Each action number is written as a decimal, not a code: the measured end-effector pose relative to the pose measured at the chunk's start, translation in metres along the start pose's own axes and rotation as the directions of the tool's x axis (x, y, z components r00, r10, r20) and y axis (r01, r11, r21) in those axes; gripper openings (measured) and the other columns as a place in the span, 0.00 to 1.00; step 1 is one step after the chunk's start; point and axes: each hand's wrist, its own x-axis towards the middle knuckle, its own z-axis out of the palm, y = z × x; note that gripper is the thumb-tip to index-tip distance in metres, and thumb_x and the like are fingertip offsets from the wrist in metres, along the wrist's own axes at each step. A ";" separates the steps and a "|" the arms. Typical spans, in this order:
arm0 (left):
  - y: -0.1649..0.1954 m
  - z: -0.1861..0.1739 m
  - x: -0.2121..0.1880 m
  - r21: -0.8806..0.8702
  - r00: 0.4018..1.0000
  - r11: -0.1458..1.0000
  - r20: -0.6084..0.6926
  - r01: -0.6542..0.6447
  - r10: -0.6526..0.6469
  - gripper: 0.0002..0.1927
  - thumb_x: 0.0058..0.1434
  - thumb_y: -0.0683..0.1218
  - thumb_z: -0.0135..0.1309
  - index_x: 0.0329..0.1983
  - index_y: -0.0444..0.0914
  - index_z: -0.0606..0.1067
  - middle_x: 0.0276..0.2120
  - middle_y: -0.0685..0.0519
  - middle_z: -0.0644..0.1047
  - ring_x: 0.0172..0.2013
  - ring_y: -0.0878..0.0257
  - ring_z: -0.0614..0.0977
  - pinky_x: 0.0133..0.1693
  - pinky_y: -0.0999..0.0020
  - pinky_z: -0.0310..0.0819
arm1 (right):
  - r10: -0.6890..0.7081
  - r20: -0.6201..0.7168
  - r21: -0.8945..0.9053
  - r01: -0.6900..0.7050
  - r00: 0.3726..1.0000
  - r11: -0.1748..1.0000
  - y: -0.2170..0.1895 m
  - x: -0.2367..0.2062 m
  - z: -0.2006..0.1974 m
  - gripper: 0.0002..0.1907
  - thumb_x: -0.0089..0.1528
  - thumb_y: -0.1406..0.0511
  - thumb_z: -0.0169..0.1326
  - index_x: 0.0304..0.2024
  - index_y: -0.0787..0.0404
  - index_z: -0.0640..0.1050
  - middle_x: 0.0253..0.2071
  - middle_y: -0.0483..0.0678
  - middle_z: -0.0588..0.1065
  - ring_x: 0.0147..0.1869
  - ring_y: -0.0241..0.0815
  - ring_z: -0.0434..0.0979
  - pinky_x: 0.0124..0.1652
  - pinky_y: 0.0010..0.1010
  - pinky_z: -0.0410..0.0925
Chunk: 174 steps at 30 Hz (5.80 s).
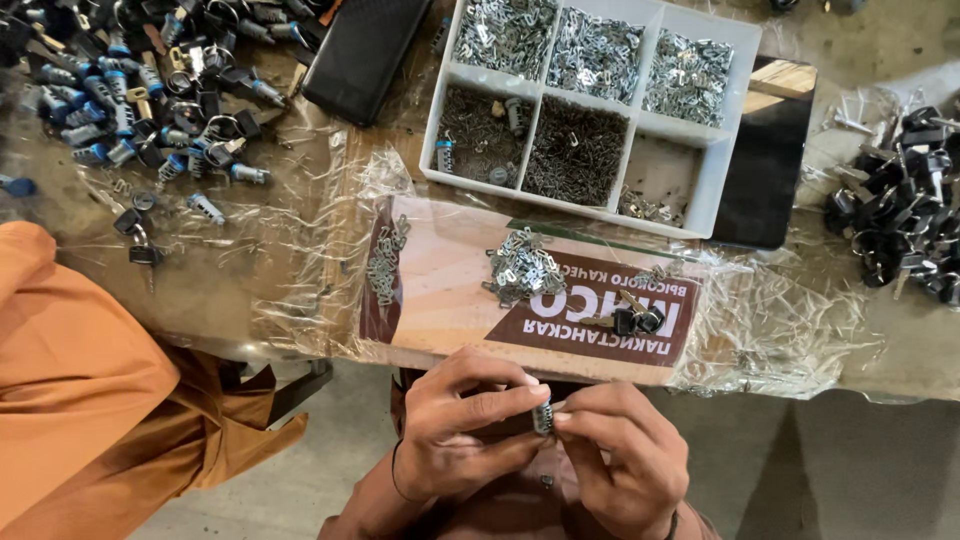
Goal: The person sits at a workbench covered with lock parts and assembles small lock cylinders by hand. They pick tiny springs, pins and caps from a compartment organizer box, insert them into a lock body held in both hands, and place finished assemblies aside while reaching for the next part.
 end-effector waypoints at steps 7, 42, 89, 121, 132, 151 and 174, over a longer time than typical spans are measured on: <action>0.004 0.002 0.001 0.088 1.000 0.996 -0.018 0.027 -0.025 0.25 0.48 0.39 0.72 0.51 0.43 0.83 0.44 0.53 0.80 0.37 0.63 0.80 0.38 0.71 0.77 | -0.015 0.046 -0.194 0.024 0.999 0.981 0.004 -0.004 -0.012 0.15 0.51 0.74 0.64 0.41 0.64 0.80 0.34 0.52 0.82 0.37 0.41 0.84 0.35 0.28 0.76; 0.001 0.007 0.000 0.073 0.990 0.990 -0.087 0.119 -0.112 0.12 0.61 0.37 0.64 0.48 0.36 0.80 0.39 0.48 0.84 0.35 0.60 0.88 0.37 0.71 0.83 | 0.314 0.012 0.321 -0.301 0.949 0.898 0.030 -0.008 -0.028 0.12 0.56 0.79 0.60 0.43 0.68 0.80 0.42 0.52 0.79 0.46 0.42 0.78 0.44 0.28 0.72; -0.049 0.003 -0.013 0.018 0.929 0.952 -0.226 0.304 -0.293 0.22 0.56 0.39 0.66 0.53 0.30 0.75 0.37 0.43 0.85 0.36 0.60 0.90 0.40 0.67 0.87 | -0.063 -0.285 -0.898 -0.243 0.956 0.367 0.118 0.120 -0.178 0.20 0.65 0.60 0.66 0.56 0.61 0.81 0.50 0.52 0.74 0.58 0.56 0.69 0.57 0.45 0.66; -0.018 -0.037 0.157 0.786 0.986 0.616 0.054 0.056 -0.158 0.11 0.58 0.45 0.60 0.44 0.44 0.84 0.42 0.52 0.85 0.43 0.52 0.82 0.46 0.57 0.74 | -0.167 -0.218 -0.869 -0.113 0.961 0.481 0.092 0.113 -0.161 0.19 0.66 0.59 0.65 0.54 0.64 0.80 0.50 0.53 0.77 0.58 0.54 0.72 0.61 0.44 0.64; -0.015 -0.037 0.221 0.836 0.762 0.549 0.355 0.000 -0.541 0.10 0.58 0.53 0.58 0.39 0.49 0.86 0.35 0.50 0.84 0.39 0.49 0.84 0.44 0.55 0.77 | 0.003 -0.130 -0.728 -0.097 0.992 0.678 0.116 0.154 -0.161 0.09 0.65 0.64 0.60 0.45 0.61 0.82 0.43 0.51 0.80 0.47 0.55 0.78 0.48 0.41 0.70; 0.031 0.036 0.114 0.080 0.965 0.979 -0.203 0.188 -0.168 0.14 0.58 0.39 0.66 0.48 0.36 0.81 0.42 0.49 0.85 0.41 0.63 0.87 0.44 0.71 0.82 | -0.187 -0.341 -0.662 -0.094 0.921 0.744 0.065 0.082 -0.121 0.13 0.62 0.69 0.60 0.48 0.68 0.79 0.47 0.56 0.77 0.49 0.49 0.77 0.48 0.35 0.70; 0.023 0.018 0.121 0.292 0.985 0.942 -0.003 -0.165 0.174 0.19 0.57 0.37 0.68 0.51 0.39 0.79 0.42 0.52 0.81 0.36 0.59 0.86 0.35 0.67 0.80 | 0.441 0.317 0.572 -0.541 0.839 0.616 0.040 0.101 -0.047 0.13 0.60 0.73 0.62 0.46 0.69 0.78 0.41 0.49 0.79 0.45 0.36 0.80 0.45 0.28 0.74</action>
